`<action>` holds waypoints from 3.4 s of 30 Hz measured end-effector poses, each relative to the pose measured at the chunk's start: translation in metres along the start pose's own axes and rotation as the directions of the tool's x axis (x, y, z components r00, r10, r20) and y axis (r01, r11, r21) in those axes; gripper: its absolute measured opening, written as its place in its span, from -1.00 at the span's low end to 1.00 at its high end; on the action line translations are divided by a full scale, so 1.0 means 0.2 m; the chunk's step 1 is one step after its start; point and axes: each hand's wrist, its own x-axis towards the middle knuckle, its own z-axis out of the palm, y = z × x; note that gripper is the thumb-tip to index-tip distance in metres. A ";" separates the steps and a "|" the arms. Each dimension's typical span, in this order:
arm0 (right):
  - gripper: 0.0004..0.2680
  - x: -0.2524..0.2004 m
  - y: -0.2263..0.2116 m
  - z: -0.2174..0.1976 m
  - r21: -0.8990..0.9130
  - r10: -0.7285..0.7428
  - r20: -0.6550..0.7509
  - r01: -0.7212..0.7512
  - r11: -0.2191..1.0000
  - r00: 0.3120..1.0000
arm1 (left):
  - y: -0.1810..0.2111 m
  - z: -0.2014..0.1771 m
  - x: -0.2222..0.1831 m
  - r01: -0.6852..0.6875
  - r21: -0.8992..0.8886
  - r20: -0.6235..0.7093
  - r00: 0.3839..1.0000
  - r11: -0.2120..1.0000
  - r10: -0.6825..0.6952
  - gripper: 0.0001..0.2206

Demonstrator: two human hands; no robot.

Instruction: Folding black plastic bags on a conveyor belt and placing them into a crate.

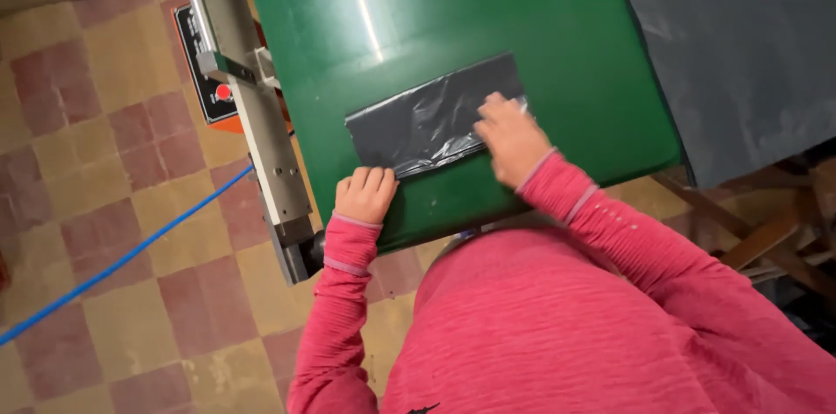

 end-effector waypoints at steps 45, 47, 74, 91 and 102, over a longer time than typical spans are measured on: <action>-0.69 -1.54 2.20 -1.05 0.024 0.254 0.250 -0.268 0.963 0.934 | 1.98 0.62 1.31 0.249 -0.847 0.425 0.849 0.470 0.315 -0.78; -0.81 -1.35 2.25 -1.15 0.203 0.274 0.275 -0.334 0.920 0.922 | 1.92 0.54 1.39 0.442 -0.800 0.481 0.877 0.405 -0.007 -0.83; -0.84 0.33 3.02 -0.31 -0.022 0.256 0.259 -0.260 0.965 0.931 | 1.39 1.60 2.03 0.648 -0.733 0.491 0.713 0.204 -0.501 -0.34; -0.81 -0.84 2.30 -0.59 0.055 0.202 -0.184 -0.195 0.979 0.962 | 1.62 0.94 1.56 0.433 -0.764 0.149 0.841 0.479 -0.520 -0.35; -0.55 -0.75 1.73 -0.52 0.242 -0.095 0.000 0.092 0.966 0.996 | 1.66 1.07 1.61 -0.329 -0.066 0.510 0.800 0.942 0.315 -0.90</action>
